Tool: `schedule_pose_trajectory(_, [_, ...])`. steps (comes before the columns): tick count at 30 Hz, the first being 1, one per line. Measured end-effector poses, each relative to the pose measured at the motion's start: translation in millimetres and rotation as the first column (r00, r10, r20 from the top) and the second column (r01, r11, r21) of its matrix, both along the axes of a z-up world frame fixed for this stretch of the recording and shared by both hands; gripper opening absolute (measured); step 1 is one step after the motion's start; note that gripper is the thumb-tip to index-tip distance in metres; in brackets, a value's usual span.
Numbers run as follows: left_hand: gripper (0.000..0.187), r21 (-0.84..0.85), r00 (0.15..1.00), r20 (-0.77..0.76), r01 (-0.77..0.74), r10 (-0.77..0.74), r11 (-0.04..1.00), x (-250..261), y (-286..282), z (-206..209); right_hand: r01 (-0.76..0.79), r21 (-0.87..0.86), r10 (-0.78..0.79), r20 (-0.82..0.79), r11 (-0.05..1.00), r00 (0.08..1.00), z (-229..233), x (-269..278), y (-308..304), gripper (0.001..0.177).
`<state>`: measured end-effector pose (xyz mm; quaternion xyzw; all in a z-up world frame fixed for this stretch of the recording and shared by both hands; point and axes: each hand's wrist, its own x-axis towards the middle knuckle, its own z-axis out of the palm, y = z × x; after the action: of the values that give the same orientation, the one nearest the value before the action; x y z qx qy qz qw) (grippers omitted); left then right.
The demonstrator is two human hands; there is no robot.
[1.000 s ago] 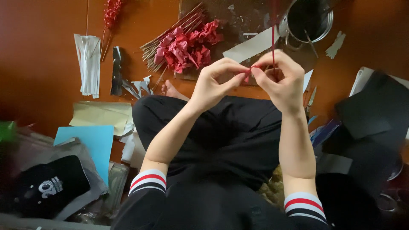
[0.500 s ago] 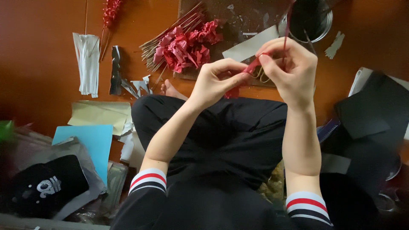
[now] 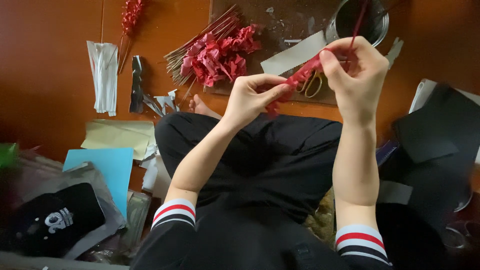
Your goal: Wrapping red paper strips around thin sticks to create artificial flowers
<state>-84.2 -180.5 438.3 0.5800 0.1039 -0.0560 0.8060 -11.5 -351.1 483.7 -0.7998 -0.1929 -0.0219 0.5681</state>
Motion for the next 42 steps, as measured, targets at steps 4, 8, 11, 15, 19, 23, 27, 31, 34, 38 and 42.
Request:
schedule_pose_trajectory(4, [0.015, 0.028, 0.989, 0.147, -0.035, 0.03, 0.999, 2.0, -0.5, -22.1, 0.055, 0.045, -0.053, -0.031, 0.997, 0.998, -5.8, 7.8, -5.6, 0.004])
schedule_pose_trajectory(8, [0.017, 0.136, 0.994, 0.102, 0.018, -0.032, 0.99, 0.4, 2.9, -21.2, 0.073, 0.069, -0.072, -0.017, 0.995, 0.997, -0.9, 9.4, -12.1, 0.007])
schedule_pose_trajectory(11, [0.02, 0.007, 0.997, 0.01, 0.075, -0.075, 0.997, -0.1, 1.1, -25.9, 0.094, 0.086, -0.092, -0.026, 0.992, 0.995, -0.6, 11.3, -17.2, 0.008])
schedule_pose_trajectory(15, [0.019, 0.007, 0.99, 0.092, 0.11, -0.11, 0.994, 0.5, 2.0, -36.7, 0.152, 0.157, -0.146, -0.049, 0.976, 0.988, -12.6, 21.5, -27.1, 0.008])
schedule_pose_trajectory(19, [0.017, 0.128, 0.987, 0.11, 0.099, -0.114, 0.987, -1.2, 4.7, -33.2, 0.104, 0.111, -0.105, 0.0, 0.988, 0.994, -2.4, 19.4, -31.6, 0.009])
schedule_pose_trajectory(23, [0.014, 0.08, 0.987, 0.122, 0.096, -0.105, 0.992, -2.9, 3.0, -41.6, 0.158, 0.143, -0.154, -0.036, 0.977, 0.987, -2.6, 22.0, -31.7, 0.006])
schedule_pose_trajectory(27, [0.012, 0.134, 0.983, 0.164, 0.067, -0.088, 0.989, -3.9, 1.7, -61.0, 0.131, 0.194, -0.132, -0.007, 0.972, 0.991, -1.8, 23.7, -28.2, 0.006])
schedule_pose_trajectory(31, [0.012, 0.092, 0.98, 0.185, 0.056, -0.072, 0.994, -6.4, 2.2, -49.7, 0.103, 0.114, -0.101, -0.029, 0.988, 0.995, -0.5, 20.5, -35.3, 0.009])
schedule_pose_trajectory(34, [0.009, 0.104, 0.984, 0.165, 0.045, -0.062, 0.994, -7.8, 1.2, -52.5, 0.181, 0.134, -0.17, -0.094, 0.974, 0.981, -7.6, 22.5, -36.9, 0.007])
schedule_pose_trajectory(38, [0.017, 0.163, 0.966, 0.236, 0.068, -0.106, 0.984, -8.1, 4.3, -74.6, 0.193, 0.108, -0.19, -0.042, 0.975, 0.981, -13.7, 25.1, -38.2, 0.006])
schedule_pose_trajectory(42, [0.077, 0.379, 0.893, 0.298, 0.215, -0.338, 0.9, -8.8, 23.1, -80.4, 0.095, -0.06, -0.092, 0.049, 0.994, 0.995, -3.6, 16.6, -36.9, 0.005])
